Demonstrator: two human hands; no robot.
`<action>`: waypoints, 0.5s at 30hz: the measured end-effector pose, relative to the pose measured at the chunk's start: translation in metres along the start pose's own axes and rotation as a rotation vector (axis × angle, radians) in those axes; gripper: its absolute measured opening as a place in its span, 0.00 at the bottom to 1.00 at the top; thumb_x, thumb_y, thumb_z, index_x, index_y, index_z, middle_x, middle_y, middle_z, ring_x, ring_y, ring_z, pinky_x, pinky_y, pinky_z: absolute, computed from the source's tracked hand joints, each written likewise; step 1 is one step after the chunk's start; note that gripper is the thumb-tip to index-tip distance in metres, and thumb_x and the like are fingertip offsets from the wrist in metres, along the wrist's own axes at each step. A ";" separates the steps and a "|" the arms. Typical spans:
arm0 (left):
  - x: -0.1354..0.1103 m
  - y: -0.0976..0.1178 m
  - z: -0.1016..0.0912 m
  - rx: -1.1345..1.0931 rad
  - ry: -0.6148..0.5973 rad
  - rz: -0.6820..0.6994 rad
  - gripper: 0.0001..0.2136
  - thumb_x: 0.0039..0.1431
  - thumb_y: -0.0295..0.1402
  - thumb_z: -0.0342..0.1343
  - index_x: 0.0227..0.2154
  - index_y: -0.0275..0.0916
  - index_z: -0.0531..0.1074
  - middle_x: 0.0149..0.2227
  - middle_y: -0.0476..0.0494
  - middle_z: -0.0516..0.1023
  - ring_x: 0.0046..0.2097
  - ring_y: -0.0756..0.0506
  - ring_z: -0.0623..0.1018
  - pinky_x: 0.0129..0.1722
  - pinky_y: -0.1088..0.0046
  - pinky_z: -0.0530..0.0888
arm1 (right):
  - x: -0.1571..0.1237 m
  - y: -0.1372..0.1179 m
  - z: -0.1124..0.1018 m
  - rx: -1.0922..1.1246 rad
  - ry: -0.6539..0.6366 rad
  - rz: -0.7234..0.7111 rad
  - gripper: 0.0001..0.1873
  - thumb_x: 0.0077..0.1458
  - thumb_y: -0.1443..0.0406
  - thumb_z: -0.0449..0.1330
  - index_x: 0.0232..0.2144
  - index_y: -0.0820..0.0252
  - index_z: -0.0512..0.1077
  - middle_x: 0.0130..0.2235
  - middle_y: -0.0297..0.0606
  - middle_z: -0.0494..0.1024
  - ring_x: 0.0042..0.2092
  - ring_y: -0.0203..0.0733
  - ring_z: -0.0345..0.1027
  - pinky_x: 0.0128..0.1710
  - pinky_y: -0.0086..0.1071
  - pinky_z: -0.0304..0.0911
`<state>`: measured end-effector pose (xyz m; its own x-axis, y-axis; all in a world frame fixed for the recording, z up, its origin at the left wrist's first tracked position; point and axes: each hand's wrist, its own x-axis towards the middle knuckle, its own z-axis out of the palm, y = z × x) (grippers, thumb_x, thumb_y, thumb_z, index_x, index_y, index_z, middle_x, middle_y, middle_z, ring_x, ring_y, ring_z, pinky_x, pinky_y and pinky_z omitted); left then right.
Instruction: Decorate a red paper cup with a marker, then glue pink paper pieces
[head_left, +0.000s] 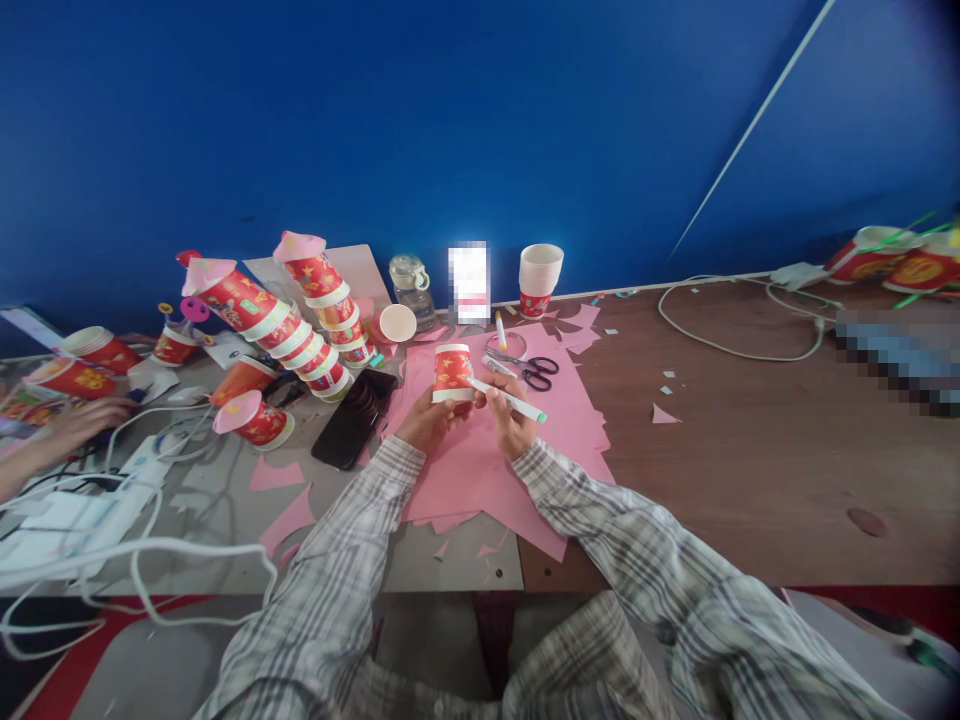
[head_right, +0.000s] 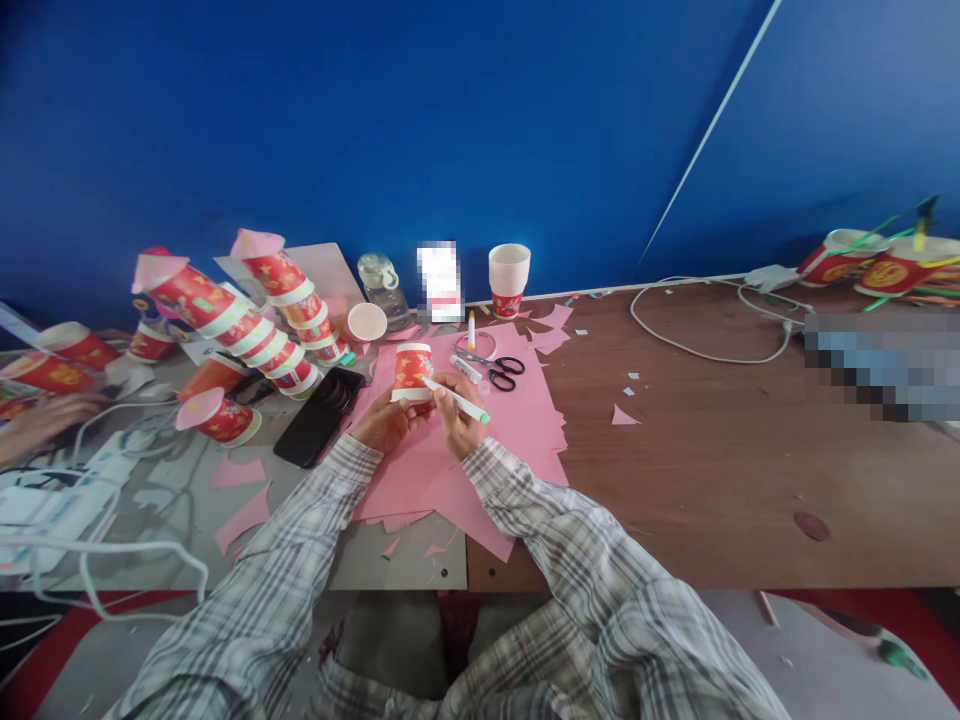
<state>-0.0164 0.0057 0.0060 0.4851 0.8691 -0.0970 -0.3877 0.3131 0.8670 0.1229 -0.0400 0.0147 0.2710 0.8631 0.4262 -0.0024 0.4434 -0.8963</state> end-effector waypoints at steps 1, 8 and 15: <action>0.000 0.000 0.000 0.002 -0.003 0.003 0.24 0.39 0.36 0.63 0.41 0.37 0.65 0.39 0.39 0.74 0.41 0.42 0.74 0.43 0.61 0.65 | 0.000 0.001 0.000 0.007 -0.003 0.011 0.17 0.55 0.54 0.49 0.36 0.60 0.67 0.29 0.35 0.70 0.29 0.37 0.65 0.30 0.33 0.63; 0.000 -0.001 -0.001 0.001 0.008 -0.001 0.24 0.39 0.36 0.64 0.41 0.36 0.64 0.39 0.38 0.74 0.42 0.41 0.73 0.44 0.60 0.65 | 0.000 0.002 0.000 0.019 -0.012 0.037 0.18 0.53 0.52 0.50 0.36 0.61 0.67 0.30 0.36 0.71 0.31 0.38 0.66 0.30 0.33 0.63; 0.000 0.000 0.001 0.005 0.007 0.006 0.24 0.38 0.35 0.64 0.41 0.36 0.64 0.39 0.39 0.74 0.40 0.42 0.74 0.43 0.62 0.66 | 0.000 0.002 0.001 0.018 -0.017 0.033 0.17 0.54 0.54 0.50 0.37 0.61 0.67 0.30 0.36 0.71 0.30 0.37 0.65 0.30 0.33 0.63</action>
<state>-0.0153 0.0050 0.0065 0.4773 0.8736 -0.0948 -0.3871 0.3059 0.8698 0.1222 -0.0388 0.0128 0.2544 0.8813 0.3983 -0.0281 0.4184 -0.9078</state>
